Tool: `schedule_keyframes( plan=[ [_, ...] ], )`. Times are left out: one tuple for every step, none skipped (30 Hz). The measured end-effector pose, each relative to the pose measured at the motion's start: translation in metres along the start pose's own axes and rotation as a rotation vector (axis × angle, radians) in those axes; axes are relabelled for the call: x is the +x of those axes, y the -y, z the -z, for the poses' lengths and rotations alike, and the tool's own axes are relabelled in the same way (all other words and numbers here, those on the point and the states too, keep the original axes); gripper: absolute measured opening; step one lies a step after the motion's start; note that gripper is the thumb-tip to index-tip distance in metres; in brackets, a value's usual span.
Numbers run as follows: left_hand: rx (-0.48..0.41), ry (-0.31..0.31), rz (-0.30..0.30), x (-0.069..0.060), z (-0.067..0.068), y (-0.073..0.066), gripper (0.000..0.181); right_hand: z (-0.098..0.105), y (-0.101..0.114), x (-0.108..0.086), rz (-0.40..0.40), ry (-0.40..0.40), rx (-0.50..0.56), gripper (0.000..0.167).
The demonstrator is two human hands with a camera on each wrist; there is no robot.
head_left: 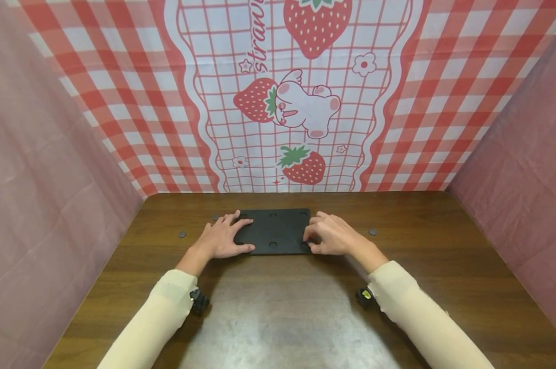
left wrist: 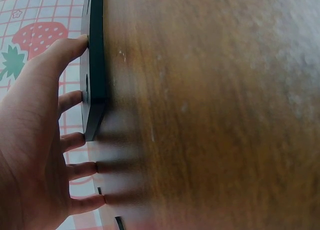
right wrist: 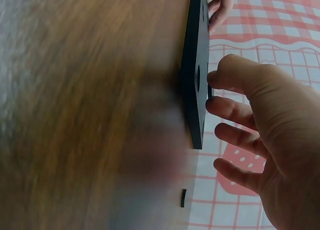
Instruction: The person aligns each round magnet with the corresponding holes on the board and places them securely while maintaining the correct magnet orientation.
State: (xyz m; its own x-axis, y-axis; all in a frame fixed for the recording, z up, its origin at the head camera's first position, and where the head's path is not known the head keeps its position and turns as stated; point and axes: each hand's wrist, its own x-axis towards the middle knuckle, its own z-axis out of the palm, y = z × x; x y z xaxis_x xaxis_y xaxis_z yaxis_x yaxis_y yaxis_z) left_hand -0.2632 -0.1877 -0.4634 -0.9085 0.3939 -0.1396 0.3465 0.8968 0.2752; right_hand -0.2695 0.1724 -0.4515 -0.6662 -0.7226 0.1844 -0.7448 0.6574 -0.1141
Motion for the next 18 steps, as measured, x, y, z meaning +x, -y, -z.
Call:
schedule_keyframes(
  plan=[
    [0.002, 0.001, 0.001, 0.0002, 0.0000, -0.0001, 0.085, -0.0004, 0.0006, 0.0003, 0.002, 0.001, 0.002, 0.012],
    [0.001, 0.002, 0.002, 0.0002, 0.0001, -0.0003, 0.085, -0.0008, 0.0011, 0.0007, 0.003, 0.002, 0.003, 0.012],
    [0.002, 0.002, 0.003, 0.0003, 0.0003, -0.0005, 0.086, -0.0011, 0.0016, 0.0010, 0.006, 0.003, 0.003, 0.012],
    [0.001, 0.002, 0.003, 0.0002, 0.0004, -0.0005, 0.086, -0.0014, 0.0022, 0.0014, 0.007, 0.005, 0.003, 0.012],
    [0.002, 0.002, 0.003, 0.0001, 0.0005, -0.0005, 0.086, -0.0019, 0.0027, 0.0018, 0.008, 0.006, 0.001, 0.012],
    [0.002, 0.002, 0.002, 0.0000, 0.0005, -0.0005, 0.086, -0.0022, 0.0033, 0.0021, 0.007, 0.007, -0.001, 0.012],
    [0.001, 0.001, 0.002, 0.0000, 0.0005, -0.0006, 0.086, -0.0025, 0.0038, 0.0021, 0.007, 0.008, -0.004, 0.012],
    [0.000, 0.000, 0.001, -0.0001, 0.0003, -0.0006, 0.086, -0.0027, 0.0042, 0.0021, 0.005, 0.009, -0.008, 0.012],
    [0.000, -0.002, 0.000, -0.0001, 0.0003, -0.0006, 0.086, -0.0030, 0.0046, 0.0020, 0.004, 0.010, -0.011, 0.012],
    [-0.001, -0.002, -0.002, -0.0002, 0.0003, -0.0005, 0.085, -0.0032, 0.0049, 0.0018, 0.000, 0.012, -0.014, 0.012],
    [-0.001, -0.003, -0.003, -0.0003, 0.0003, -0.0005, 0.085, -0.0034, 0.0052, 0.0016, -0.002, 0.012, -0.016, 0.012],
    [-0.001, -0.003, -0.004, -0.0004, 0.0003, -0.0004, 0.085, -0.0036, 0.0054, 0.0015, -0.003, 0.013, -0.018, 0.012],
    [-0.001, -0.004, -0.005, -0.0004, 0.0003, -0.0003, 0.085, -0.0039, 0.0053, 0.0013, -0.004, 0.012, -0.020, 0.011],
    [0.000, -0.005, -0.006, -0.0005, 0.0004, -0.0002, 0.085, -0.0043, 0.0053, 0.0012, -0.003, 0.010, -0.020, 0.011],
    [0.000, -0.005, -0.007, -0.0005, 0.0005, -0.0002, 0.085, -0.0045, 0.0052, 0.0012, -0.001, 0.009, -0.020, 0.011],
    [0.001, -0.005, -0.007, -0.0006, 0.0005, -0.0002, 0.085, -0.0044, 0.0053, 0.0012, 0.000, 0.009, -0.019, 0.011],
    [0.000, -0.006, -0.007, -0.0006, 0.0005, -0.0002, 0.085, -0.0043, 0.0054, 0.0012, 0.001, 0.008, -0.018, 0.011],
    [0.000, -0.006, -0.008, -0.0006, 0.0004, -0.0003, 0.085, -0.0043, 0.0054, 0.0012, 0.002, 0.008, -0.018, 0.011]
  ],
)
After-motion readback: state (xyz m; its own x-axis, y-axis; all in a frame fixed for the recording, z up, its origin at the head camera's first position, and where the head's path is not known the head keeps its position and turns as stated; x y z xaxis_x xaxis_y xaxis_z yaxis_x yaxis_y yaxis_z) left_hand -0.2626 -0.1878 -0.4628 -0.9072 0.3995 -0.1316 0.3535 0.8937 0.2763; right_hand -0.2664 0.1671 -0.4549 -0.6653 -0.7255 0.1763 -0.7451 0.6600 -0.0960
